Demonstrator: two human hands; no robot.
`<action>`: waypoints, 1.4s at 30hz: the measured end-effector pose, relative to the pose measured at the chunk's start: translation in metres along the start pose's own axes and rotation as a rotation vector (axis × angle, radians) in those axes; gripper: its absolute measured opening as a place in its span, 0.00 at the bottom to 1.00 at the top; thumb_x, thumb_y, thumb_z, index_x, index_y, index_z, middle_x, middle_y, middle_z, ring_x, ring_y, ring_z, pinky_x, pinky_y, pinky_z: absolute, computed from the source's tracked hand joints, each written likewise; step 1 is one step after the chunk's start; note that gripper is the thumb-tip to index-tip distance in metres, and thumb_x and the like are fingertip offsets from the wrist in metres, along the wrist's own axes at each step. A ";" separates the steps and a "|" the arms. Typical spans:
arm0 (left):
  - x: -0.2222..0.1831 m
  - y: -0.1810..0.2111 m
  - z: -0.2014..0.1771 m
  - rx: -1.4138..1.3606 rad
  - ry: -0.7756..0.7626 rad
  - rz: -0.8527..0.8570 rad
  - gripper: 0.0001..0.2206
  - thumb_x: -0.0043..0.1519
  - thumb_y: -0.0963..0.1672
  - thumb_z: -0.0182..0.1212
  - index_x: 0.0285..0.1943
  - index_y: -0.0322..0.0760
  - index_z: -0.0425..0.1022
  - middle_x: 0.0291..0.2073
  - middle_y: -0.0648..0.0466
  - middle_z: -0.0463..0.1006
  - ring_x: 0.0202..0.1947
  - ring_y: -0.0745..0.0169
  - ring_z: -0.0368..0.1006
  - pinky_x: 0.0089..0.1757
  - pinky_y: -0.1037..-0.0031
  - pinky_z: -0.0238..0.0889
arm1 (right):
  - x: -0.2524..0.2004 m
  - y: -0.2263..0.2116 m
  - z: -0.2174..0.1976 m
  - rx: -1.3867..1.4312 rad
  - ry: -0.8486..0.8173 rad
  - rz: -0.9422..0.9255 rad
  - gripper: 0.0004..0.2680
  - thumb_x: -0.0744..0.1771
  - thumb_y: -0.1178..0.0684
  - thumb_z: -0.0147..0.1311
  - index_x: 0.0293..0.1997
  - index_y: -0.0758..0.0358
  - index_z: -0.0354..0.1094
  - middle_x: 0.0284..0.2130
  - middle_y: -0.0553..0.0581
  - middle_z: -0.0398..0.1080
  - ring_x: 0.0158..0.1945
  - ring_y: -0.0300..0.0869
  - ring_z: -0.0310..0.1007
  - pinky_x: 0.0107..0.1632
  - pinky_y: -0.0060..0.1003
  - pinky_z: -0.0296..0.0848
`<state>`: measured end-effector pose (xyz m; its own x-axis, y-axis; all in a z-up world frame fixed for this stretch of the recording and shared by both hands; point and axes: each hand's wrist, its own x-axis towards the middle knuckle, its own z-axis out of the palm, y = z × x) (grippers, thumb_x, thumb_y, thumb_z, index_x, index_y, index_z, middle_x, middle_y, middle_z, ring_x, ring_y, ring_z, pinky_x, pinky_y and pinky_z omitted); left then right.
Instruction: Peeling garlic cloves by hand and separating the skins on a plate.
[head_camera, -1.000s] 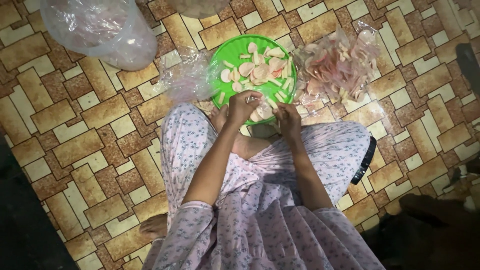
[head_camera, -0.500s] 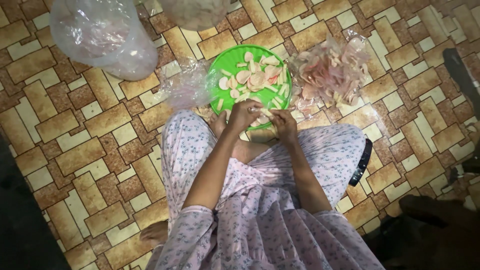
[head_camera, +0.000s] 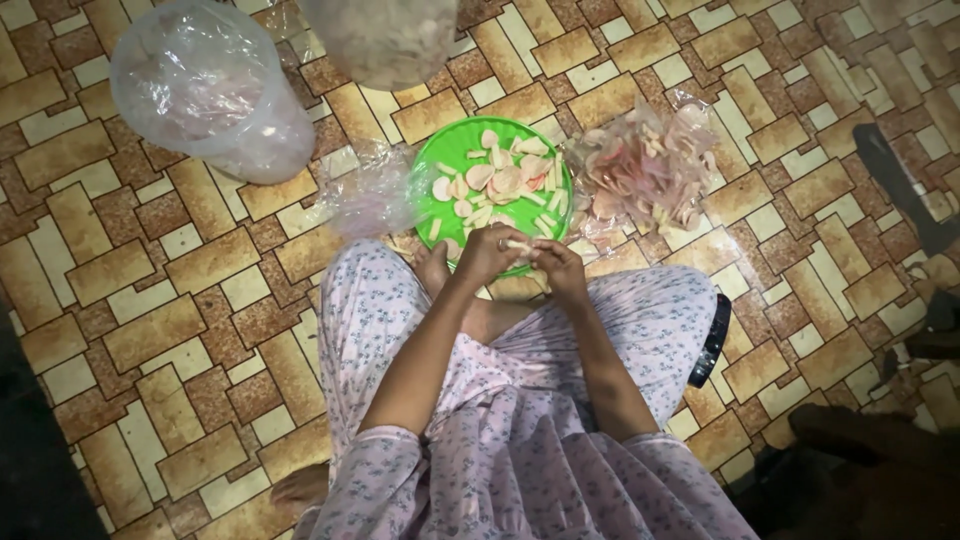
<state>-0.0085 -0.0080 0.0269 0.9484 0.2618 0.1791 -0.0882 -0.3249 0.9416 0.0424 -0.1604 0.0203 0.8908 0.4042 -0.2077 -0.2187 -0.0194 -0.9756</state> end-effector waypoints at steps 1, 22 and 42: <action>0.000 -0.001 0.001 -0.001 0.000 0.002 0.12 0.45 0.37 0.66 0.37 0.44 0.79 0.27 0.51 0.77 0.28 0.59 0.71 0.34 0.74 0.65 | 0.003 0.004 0.000 -0.001 0.001 -0.002 0.07 0.62 0.63 0.55 0.41 0.65 0.71 0.24 0.56 0.70 0.27 0.35 0.70 0.36 0.28 0.71; 0.001 -0.006 0.007 -0.040 0.016 -0.016 0.12 0.48 0.38 0.66 0.39 0.47 0.79 0.28 0.51 0.76 0.30 0.58 0.72 0.35 0.75 0.66 | 0.023 0.045 -0.020 0.224 0.080 0.197 0.05 0.62 0.61 0.56 0.37 0.63 0.65 0.25 0.51 0.65 0.24 0.32 0.68 0.32 0.21 0.72; 0.000 -0.007 0.006 -0.068 -0.068 -0.149 0.10 0.49 0.41 0.65 0.38 0.50 0.80 0.29 0.53 0.77 0.22 0.72 0.65 0.29 0.80 0.64 | 0.009 0.019 -0.004 0.132 0.124 -0.083 0.05 0.63 0.61 0.53 0.38 0.63 0.62 0.18 0.55 0.68 0.13 0.31 0.60 0.15 0.20 0.57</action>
<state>-0.0065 -0.0108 0.0186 0.9706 0.2398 0.0188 0.0366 -0.2246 0.9738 0.0479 -0.1606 -0.0007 0.9484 0.2835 -0.1417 -0.1851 0.1324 -0.9738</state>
